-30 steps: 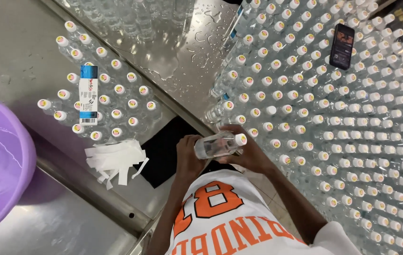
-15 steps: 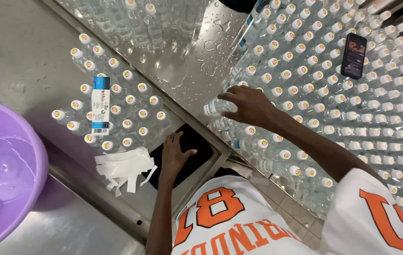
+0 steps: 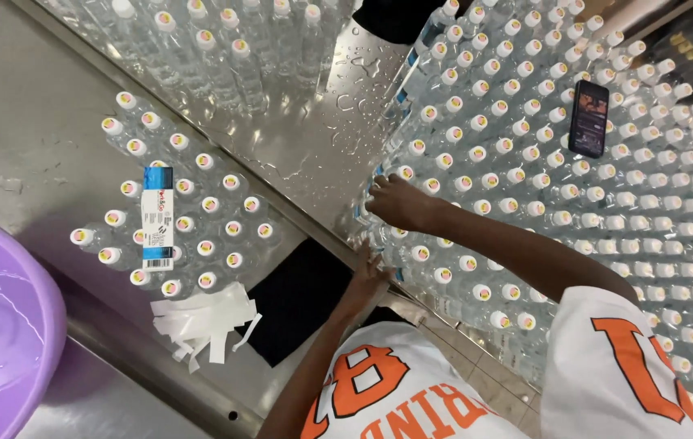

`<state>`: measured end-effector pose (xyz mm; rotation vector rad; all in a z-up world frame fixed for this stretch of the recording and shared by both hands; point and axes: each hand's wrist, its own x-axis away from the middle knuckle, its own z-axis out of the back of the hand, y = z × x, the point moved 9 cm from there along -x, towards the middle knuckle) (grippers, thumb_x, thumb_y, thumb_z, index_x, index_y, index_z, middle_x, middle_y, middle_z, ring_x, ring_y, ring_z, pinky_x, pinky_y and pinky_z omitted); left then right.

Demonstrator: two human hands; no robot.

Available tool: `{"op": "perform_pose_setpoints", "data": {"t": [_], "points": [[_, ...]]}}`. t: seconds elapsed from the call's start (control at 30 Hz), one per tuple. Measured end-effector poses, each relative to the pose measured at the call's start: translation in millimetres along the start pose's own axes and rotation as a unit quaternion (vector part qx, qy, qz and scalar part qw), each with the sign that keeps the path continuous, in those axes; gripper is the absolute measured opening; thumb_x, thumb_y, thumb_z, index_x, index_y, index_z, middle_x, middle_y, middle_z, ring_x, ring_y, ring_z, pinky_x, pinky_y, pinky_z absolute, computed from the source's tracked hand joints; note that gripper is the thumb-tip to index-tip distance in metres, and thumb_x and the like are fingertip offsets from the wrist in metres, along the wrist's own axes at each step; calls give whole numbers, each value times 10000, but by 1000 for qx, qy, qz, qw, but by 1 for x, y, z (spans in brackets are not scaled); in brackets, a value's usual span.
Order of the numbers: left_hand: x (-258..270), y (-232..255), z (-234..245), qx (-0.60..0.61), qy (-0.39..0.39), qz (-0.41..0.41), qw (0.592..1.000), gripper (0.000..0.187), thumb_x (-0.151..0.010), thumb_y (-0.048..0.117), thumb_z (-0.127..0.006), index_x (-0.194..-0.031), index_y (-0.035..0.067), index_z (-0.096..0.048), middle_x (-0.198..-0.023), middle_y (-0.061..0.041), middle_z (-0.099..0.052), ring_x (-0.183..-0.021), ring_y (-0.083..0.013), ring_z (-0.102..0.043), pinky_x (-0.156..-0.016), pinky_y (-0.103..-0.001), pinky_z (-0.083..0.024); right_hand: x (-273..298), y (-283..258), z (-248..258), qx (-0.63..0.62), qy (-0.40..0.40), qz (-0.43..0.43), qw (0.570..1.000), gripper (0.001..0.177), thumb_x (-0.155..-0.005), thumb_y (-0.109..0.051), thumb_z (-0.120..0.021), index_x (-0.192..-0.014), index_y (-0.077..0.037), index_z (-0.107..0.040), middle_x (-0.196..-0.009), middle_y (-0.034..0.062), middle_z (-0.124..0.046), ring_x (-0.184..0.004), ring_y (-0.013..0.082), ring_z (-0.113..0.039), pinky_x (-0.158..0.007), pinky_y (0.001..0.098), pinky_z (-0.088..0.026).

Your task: Manual application of adhesive labels to plastic water bottles at a production station.

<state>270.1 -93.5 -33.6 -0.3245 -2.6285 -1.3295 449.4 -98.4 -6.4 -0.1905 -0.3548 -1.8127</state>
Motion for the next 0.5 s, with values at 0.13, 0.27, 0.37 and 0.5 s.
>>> {"op": "perform_pose_setpoints", "data": {"t": [0.13, 0.27, 0.37, 0.5], "points": [[7, 2, 3, 18, 38, 10, 999, 1057, -1059, 164, -698, -1771, 128, 83, -1759, -341, 222, -1628, -576, -29, -1282, -713, -248, -5, -5, 133, -76, -105, 13, 992, 493, -931, -201, -823, -1411, -194, -711, -1365, 189, -693, -1387, 466, -606, -1077, 579, -548], [25, -16, 46, -36, 65, 49, 996, 976, -1055, 212, -742, -1758, 72, -80, -1767, -330, -46, -1603, -524, -241, -1274, -630, -368, -66, 53, 177, -188, -96, -55, 976, 520, -1031, -239, -701, -1527, -114, -605, -1346, 254, -699, -1315, 514, -641, -1051, 660, -546], [49, -8, 81, -20, 97, 80, 992, 762, -1024, 297, -747, -1650, 85, -367, -1651, -207, -420, -1519, -339, -494, -1205, -467, -492, -141, 112, 176, -289, -28, -140, 946, 614, -1062, -300, -704, -1616, -131, -499, -1351, 223, -718, -1219, 456, -696, -979, 613, -554], [83, 47, 111, 22, 184, 84, 979, 747, -905, 394, -777, -1549, 76, -573, -1547, -184, -673, -1432, -315, -661, -1140, -408, -586, -240, 150, 175, -495, 160, -164, 838, 863, -1102, -430, -708, -1693, -92, -178, -1094, 166, -787, -954, 320, -786, -873, 470, -633]]}}
